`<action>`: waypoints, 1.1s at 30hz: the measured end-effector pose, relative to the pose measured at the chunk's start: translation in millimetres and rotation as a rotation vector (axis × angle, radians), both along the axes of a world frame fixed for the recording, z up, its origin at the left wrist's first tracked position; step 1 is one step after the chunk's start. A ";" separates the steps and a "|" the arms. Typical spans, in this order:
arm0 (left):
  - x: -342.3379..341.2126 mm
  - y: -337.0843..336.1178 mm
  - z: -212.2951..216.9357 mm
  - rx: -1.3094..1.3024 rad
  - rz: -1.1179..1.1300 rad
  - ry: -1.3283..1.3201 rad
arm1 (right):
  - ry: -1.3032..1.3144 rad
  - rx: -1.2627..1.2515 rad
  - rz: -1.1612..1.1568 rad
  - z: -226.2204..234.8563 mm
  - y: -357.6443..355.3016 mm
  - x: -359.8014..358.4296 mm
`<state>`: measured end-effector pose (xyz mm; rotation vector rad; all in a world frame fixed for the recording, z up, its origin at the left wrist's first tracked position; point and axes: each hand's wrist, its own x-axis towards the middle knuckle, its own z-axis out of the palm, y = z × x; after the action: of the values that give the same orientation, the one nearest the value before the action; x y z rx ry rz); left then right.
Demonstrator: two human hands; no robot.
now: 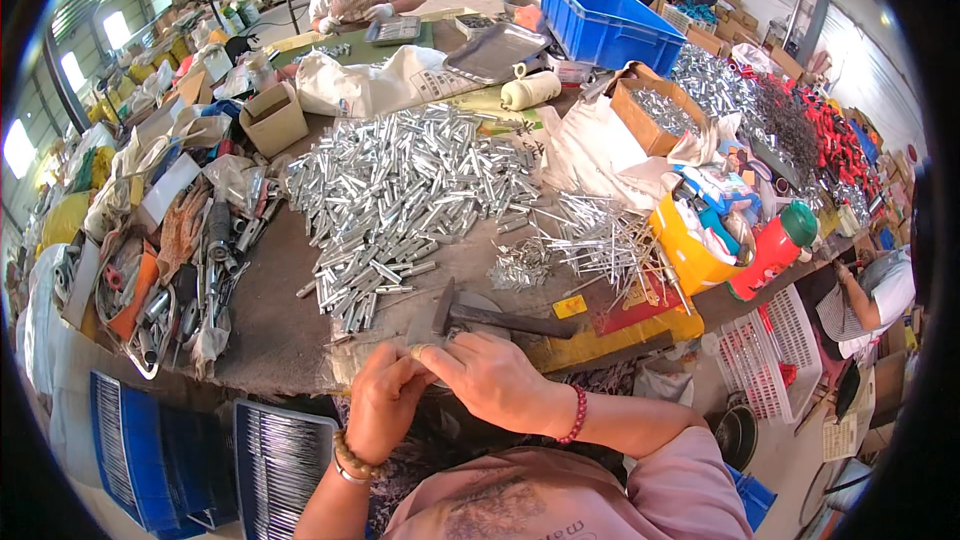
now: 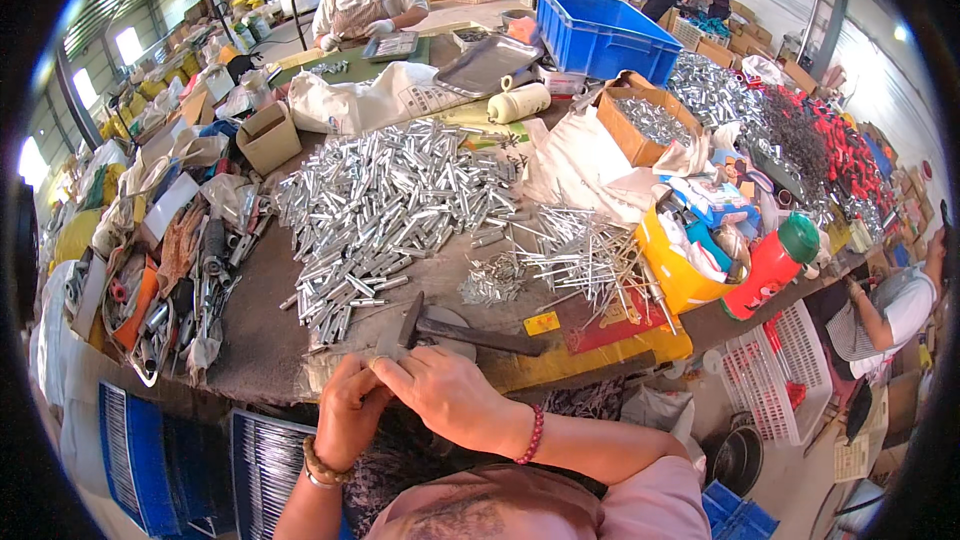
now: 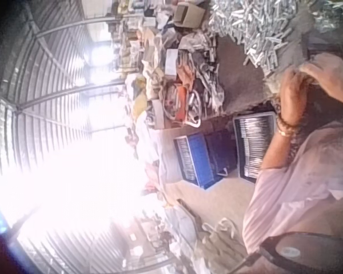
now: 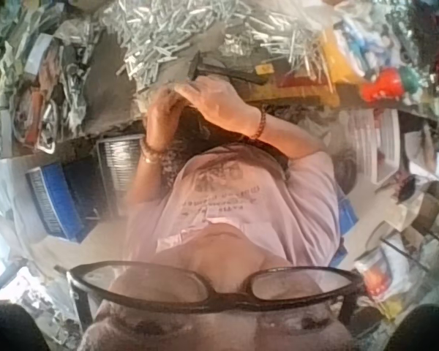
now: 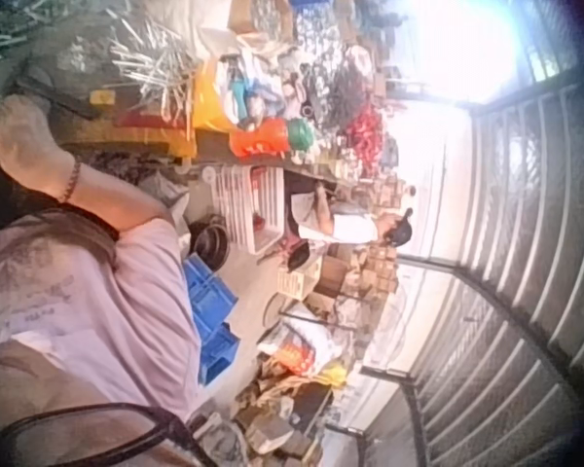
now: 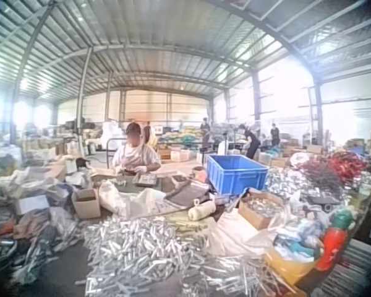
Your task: The person assembles metal fasteners by inserting metal pins into metal sleeves, securing the parts on a round metal plate, and arranging the finished pieces into a plastic container.
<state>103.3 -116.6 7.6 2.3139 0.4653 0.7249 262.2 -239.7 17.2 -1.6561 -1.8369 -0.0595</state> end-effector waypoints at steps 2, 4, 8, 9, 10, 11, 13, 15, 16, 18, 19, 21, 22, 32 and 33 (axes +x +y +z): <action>-1.4 -0.7 -1.4 -0.020 -0.002 -0.006 | 0.043 -0.014 -0.014 -2.0 -4.5 -0.2; -2.0 1.7 -6.8 -0.085 -0.035 -0.078 | 0.053 0.025 -0.005 2.5 -5.9 4.9; -1.6 4.0 -9.0 0.033 0.027 0.041 | -0.047 0.017 -0.171 19.6 -17.5 31.7; 1.6 3.9 -6.8 0.030 0.015 0.027 | -0.115 -0.082 -0.265 26.0 -23.3 37.8; 4.2 4.4 -8.0 0.030 0.007 0.006 | -0.126 -0.103 -0.269 20.3 -26.6 47.0; 6.1 4.3 -6.1 0.011 0.032 0.033 | -0.145 -0.118 -0.275 17.7 -28.3 55.6; 9.7 6.2 -3.5 -0.028 -0.011 -0.018 | -0.127 -0.092 -0.268 7.7 -26.4 63.2; 8.2 7.2 -4.7 -0.043 -0.005 -0.003 | -0.124 -0.054 -0.272 2.6 -25.9 62.5; 7.1 7.9 -6.2 -0.052 -0.017 0.000 | -0.039 -0.041 -0.295 2.4 -29.2 59.0; 5.4 8.6 -10.8 -0.047 -0.003 0.009 | 0.100 -0.035 -0.326 8.5 -38.4 49.7; 4.0 7.6 -12.2 -0.041 0.001 0.015 | 0.101 -0.039 -0.322 12.8 -44.6 44.9; 1.6 6.3 -11.8 -0.064 -0.003 0.001 | 0.087 -0.034 -0.276 21.4 -56.8 36.2; 0.5 6.1 -11.3 -0.084 -0.009 -0.013 | 0.060 -0.036 -0.296 27.8 -62.3 29.6; 1.4 9.2 -13.7 -0.051 -0.040 -0.038 | -0.107 0.085 -0.279 32.7 -72.3 22.7; 1.6 9.5 -13.0 -0.048 -0.044 -0.042 | -0.062 0.180 -0.283 34.7 -72.4 20.9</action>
<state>104.9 -107.1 -5.4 2.2523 0.4074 0.7319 283.1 -312.1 51.9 -1.7891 -1.5772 -0.3902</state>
